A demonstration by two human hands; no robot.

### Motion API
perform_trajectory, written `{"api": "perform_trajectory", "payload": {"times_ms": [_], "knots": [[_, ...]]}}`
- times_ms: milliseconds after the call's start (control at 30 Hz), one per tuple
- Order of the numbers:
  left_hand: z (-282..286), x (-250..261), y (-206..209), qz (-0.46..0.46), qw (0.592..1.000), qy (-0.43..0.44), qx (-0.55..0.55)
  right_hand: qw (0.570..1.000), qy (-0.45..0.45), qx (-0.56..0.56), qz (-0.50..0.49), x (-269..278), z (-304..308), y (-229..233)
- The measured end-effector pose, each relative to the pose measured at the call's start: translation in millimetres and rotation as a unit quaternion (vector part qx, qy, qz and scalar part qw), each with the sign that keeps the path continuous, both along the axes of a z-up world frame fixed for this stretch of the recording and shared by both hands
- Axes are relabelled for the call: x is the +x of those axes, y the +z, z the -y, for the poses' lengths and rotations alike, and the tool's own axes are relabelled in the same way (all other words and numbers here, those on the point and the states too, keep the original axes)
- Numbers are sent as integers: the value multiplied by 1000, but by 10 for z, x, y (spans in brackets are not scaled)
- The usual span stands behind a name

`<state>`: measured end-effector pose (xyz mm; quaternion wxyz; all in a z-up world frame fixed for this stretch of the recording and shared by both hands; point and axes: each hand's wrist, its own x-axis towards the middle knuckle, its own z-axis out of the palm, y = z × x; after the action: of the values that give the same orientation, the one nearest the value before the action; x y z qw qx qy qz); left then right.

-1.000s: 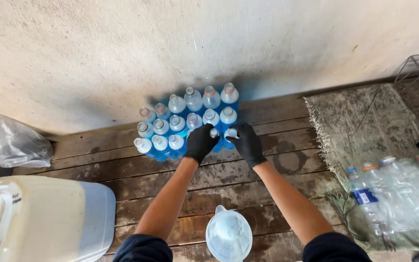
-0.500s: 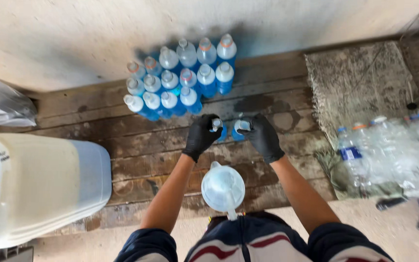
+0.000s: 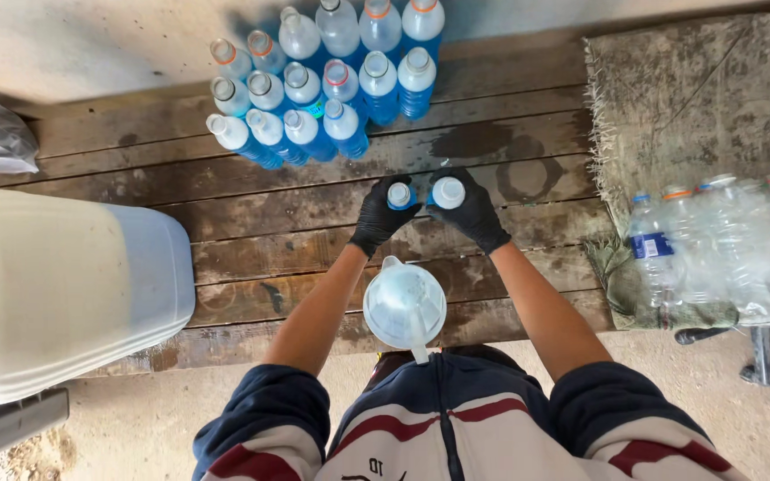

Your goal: The person pours blue liquid from small plastic bottles into a larger plastic container using a pitcher and a funnel, then organizes the empty and full bottles on a wooden workbench.

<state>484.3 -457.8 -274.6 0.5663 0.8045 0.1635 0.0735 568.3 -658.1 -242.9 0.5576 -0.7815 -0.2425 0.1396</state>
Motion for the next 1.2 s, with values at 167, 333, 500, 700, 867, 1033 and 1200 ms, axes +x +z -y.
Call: {"api": "perform_trajectory", "payload": {"times_ms": [167,333,500,700,867,1033,1200], "knots": [[87,5,-182,32,998,57,-25,999,-30,8,38,-31,-5,-552],[129,16,-190,66,994,81,-21,999,-26,5,30,56,-34,-1034],[9,-116,-65,76,994,67,-30,996,30,51,-59,187,133,-1259],[-267,-575,397,82,993,85,-11,993,37,78,-81,-103,451,-617],[-428,-938,1030,87,992,89,20,996,75,36,-18,-259,1086,-132],[-494,-1471,1550,55,994,26,88,992,110,-9,-58,-482,1589,246],[-503,-1911,1820,20,993,-22,114,974,155,-121,-116,-703,1699,1093]]}}
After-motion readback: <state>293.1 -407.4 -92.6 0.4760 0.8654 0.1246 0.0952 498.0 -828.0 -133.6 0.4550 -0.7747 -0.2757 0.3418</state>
